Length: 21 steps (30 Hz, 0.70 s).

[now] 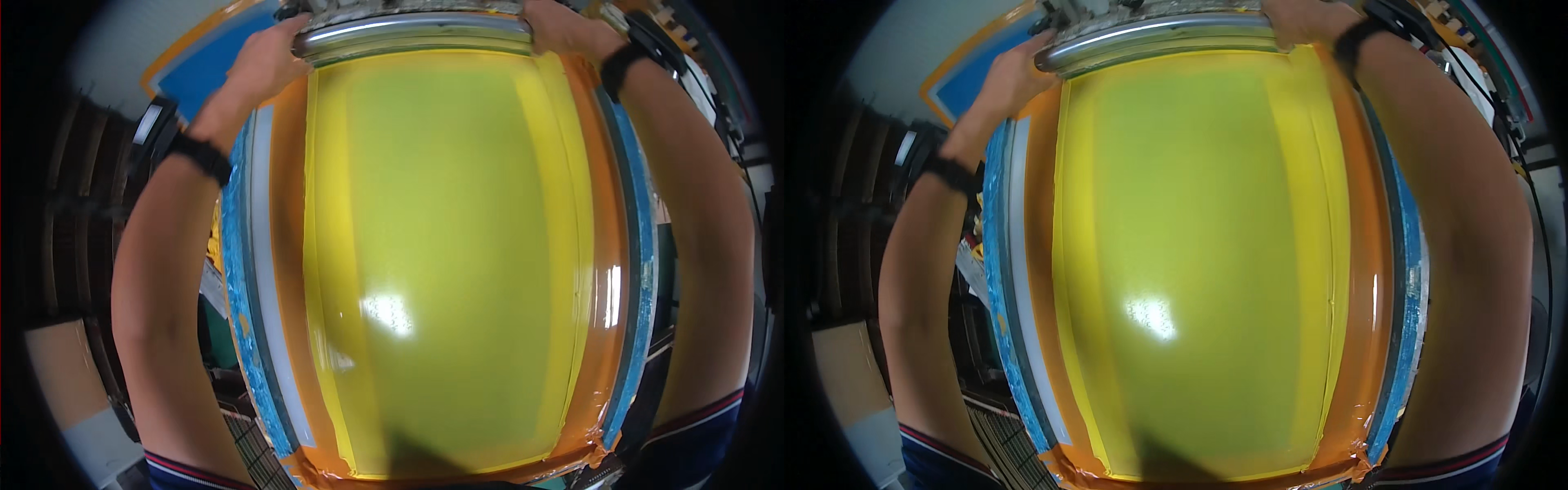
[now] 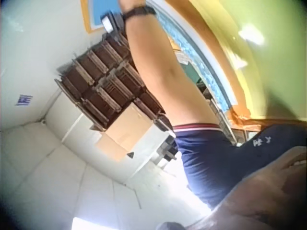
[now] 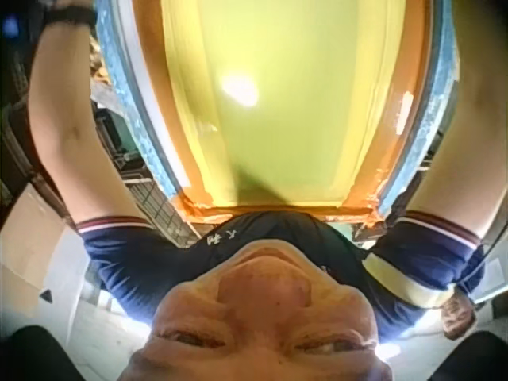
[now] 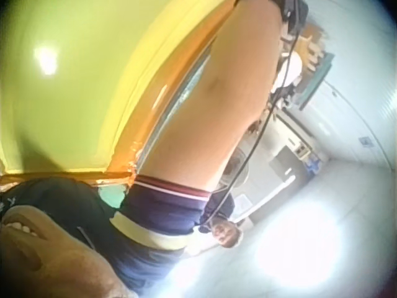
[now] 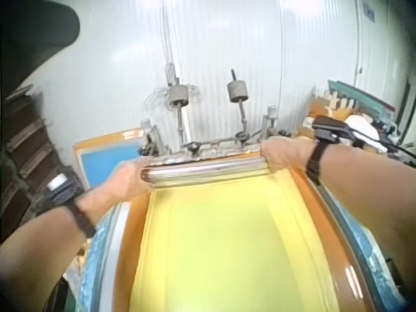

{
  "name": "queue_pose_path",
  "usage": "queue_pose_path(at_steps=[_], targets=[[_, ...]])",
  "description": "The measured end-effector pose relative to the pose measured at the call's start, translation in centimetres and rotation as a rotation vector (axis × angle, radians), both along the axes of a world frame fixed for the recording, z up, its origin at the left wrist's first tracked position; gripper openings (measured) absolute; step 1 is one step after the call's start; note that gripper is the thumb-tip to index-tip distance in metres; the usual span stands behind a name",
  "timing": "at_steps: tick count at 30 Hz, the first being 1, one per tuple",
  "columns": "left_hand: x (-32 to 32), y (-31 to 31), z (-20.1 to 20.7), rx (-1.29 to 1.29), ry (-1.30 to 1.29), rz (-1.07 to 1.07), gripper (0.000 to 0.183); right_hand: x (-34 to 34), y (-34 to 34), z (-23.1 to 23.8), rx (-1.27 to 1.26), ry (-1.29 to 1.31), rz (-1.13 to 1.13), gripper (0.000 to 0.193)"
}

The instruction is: Manually applying ink through a mesh screen onto a pattern on a glass or plastic panel.

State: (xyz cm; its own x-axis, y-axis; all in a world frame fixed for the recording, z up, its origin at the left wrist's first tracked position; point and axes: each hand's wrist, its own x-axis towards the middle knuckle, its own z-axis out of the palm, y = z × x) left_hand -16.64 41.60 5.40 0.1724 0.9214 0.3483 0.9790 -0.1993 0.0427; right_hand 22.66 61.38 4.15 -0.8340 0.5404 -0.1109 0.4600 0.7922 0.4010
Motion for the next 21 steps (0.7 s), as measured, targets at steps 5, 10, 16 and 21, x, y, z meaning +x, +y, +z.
queue_pose_path(at_steps=[5, 10, 16, 21], targets=[[0.2, -12.9, 2.7, 0.002, -0.107, 0.020, 0.064, -4.0, -8.8, 6.7, -0.039, 0.613, -0.153, 0.027], [-3.9, -34.3, 3.3, -0.400, -0.350, 0.306, 0.040, -4.0, -25.1, 9.2, -0.314, 0.870, 0.336, 0.026], [-1.1, -60.5, 1.5, -0.769, -0.862, 0.711, 0.036, 10.0, -43.0, 8.2, -0.603, 0.642, -0.170, 0.049], [5.4, -74.5, -6.8, -0.560, -1.590, 1.123, 0.059, 14.8, -55.4, 10.1, -0.743, 0.773, -0.538, 0.052]])
